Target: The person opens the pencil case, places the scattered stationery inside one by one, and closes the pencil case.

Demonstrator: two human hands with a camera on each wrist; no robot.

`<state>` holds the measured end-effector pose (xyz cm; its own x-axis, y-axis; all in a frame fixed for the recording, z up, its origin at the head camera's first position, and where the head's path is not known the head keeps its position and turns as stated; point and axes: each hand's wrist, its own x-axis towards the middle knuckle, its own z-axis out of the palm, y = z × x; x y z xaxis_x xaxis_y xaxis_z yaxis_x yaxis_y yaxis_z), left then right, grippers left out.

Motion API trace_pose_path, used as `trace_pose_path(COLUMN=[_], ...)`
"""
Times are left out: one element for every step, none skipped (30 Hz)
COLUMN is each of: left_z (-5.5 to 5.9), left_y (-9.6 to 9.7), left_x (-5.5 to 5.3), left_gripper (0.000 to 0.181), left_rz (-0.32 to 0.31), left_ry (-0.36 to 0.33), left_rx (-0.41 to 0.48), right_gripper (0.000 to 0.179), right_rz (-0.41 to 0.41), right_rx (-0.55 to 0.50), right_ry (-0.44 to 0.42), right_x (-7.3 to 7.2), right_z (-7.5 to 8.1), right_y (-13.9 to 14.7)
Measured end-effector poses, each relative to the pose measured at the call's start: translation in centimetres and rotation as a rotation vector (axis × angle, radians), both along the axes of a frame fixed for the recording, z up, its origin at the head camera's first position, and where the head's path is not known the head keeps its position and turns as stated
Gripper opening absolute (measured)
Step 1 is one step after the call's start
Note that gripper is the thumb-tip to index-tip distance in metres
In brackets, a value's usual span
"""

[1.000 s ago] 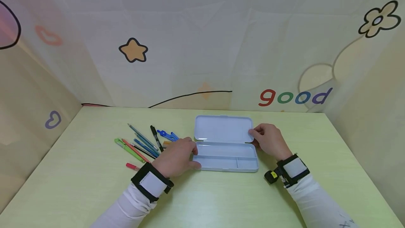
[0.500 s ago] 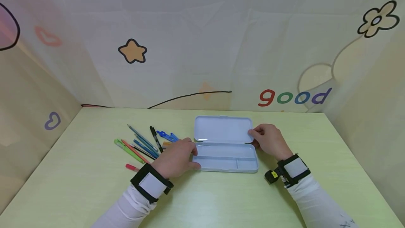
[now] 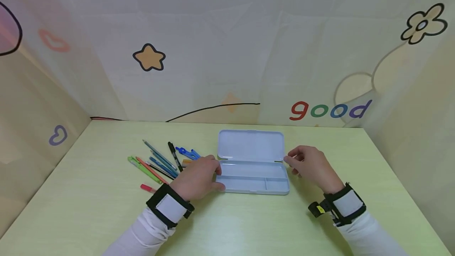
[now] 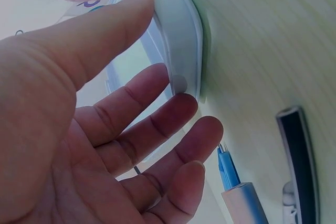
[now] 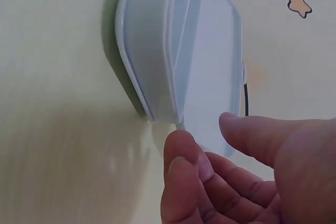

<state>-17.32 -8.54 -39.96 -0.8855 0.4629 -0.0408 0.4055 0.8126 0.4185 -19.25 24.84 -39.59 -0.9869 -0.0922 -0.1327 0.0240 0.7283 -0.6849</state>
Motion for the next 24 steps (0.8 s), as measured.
trace_pose_path(left_z=[0.0, 0.0, 0.0, -0.1, -0.1, -0.1, -0.1, -0.1, -0.2, -0.2, -0.2, -0.2, -0.2, -0.3, -0.3, -0.3, -0.3, -0.3, -0.3, -0.3, -0.4, -0.3, -0.4, -0.4], left_y=[0.0, 0.0, 0.0, 0.0, 0.0, 0.0, 0.0, 0.0, -0.1, -0.1, -0.1, -0.1, -0.1, -0.1, -0.1, 0.0, 0.0, 0.0, 0.0, 0.0, 0.0, 0.0, 0.0, 0.0], left_x=[0.0, 0.0, 0.0, -0.1, -0.1, -0.1, -0.1, -0.1, -0.1, -0.1, -0.1, -0.1, -0.2, -0.2, -0.2, -0.2, -0.2, -0.2, -0.2, -0.2, -0.2, -0.2, -0.2, -0.2], left_gripper=[0.032, 0.032, 0.032, 0.032, 0.032, 0.033, 0.033, 0.033, 0.033, 0.033, 0.033, 0.033, 0.034, 0.034, 0.034, 0.034, 0.034, 0.034, 0.034, 0.035, 0.035, 0.035, 0.035, 0.035], left_rz=[0.000, -0.003, -0.006, -0.009, -0.012, -0.014, -0.016, -0.018, -0.019, -0.022, -0.022, -0.022, -0.023, -0.023, -0.023, -0.024, -0.023, -0.025, -0.026, -0.028, -0.030, -0.032, -0.033, -0.035], left_ry=[0.000, 0.003, 0.007, 0.011, 0.015, 0.018, 0.020, 0.022, 0.024, 0.026, 0.027, 0.028, 0.030, 0.033, 0.035, 0.036, 0.036, 0.039, 0.041, 0.043, 0.046, 0.049, 0.053, 0.056], left_rx=[-0.002, -0.004, -0.007, -0.009, -0.011, -0.012, -0.013, -0.013, -0.014, -0.013, -0.016, -0.018, -0.021, -0.025, -0.028, -0.031, -0.035, -0.035, -0.037, -0.039, -0.039, -0.040, -0.041, -0.042], right_gripper=[0.030, 0.031, 0.032, 0.032, 0.033, 0.034, 0.034, 0.033, 0.032, 0.031, 0.030, 0.029, 0.028, 0.026, 0.025, 0.024, 0.023, 0.022, 0.021, 0.020, 0.019, 0.018, 0.017, 0.016], right_rz=[0.008, 0.015, 0.023, 0.030, 0.037, 0.040, 0.044, 0.043, 0.042, 0.039, 0.038, 0.036, 0.034, 0.030, 0.029, 0.025, 0.021, 0.016, 0.012, 0.007, 0.001, -0.003, -0.005, -0.007], right_rx=[0.002, 0.004, 0.004, 0.006, 0.008, 0.012, 0.019, 0.025, 0.030, 0.035, 0.040, 0.043, 0.043, 0.040, 0.034, 0.026, 0.017, 0.007, -0.003, -0.011, -0.020, -0.025, -0.027, -0.028], right_ry=[-0.003, -0.006, -0.006, -0.008, -0.008, -0.012, -0.015, -0.022, -0.030, -0.038, -0.044, -0.049, -0.051, -0.051, -0.049, -0.049, -0.050, -0.052, -0.053, -0.054, -0.058, -0.062, -0.063, -0.062], right_x=[0.4, 0.7, 1.1, 1.5, 1.8, 2.1, 2.4, 2.7, 3.0, 3.2, 3.4, 3.6, 3.7, 3.9, 4.0, 4.0, 4.1, 4.2, 4.3, 4.3, 4.3, 4.4, 4.4, 4.4], right_z=[0.1, 0.1, 0.2, 0.2, 0.1, 0.1, 0.0, -0.1, -0.2, -0.3, -0.5, -0.6, -0.8, -0.9, -1.0, -1.2, -1.3, -1.3, -1.4, -1.5, -1.5, -1.6, -1.6, -1.7], right_y=[0.0, 0.0, 0.0, 0.0, 0.0, 0.0, 0.0, -0.1, -0.1, -0.1, -0.2, -0.2, -0.3, -0.3, -0.3, -0.4, -0.4, -0.5, -0.5, -0.5, -0.5, -0.5, -0.5, -0.6])
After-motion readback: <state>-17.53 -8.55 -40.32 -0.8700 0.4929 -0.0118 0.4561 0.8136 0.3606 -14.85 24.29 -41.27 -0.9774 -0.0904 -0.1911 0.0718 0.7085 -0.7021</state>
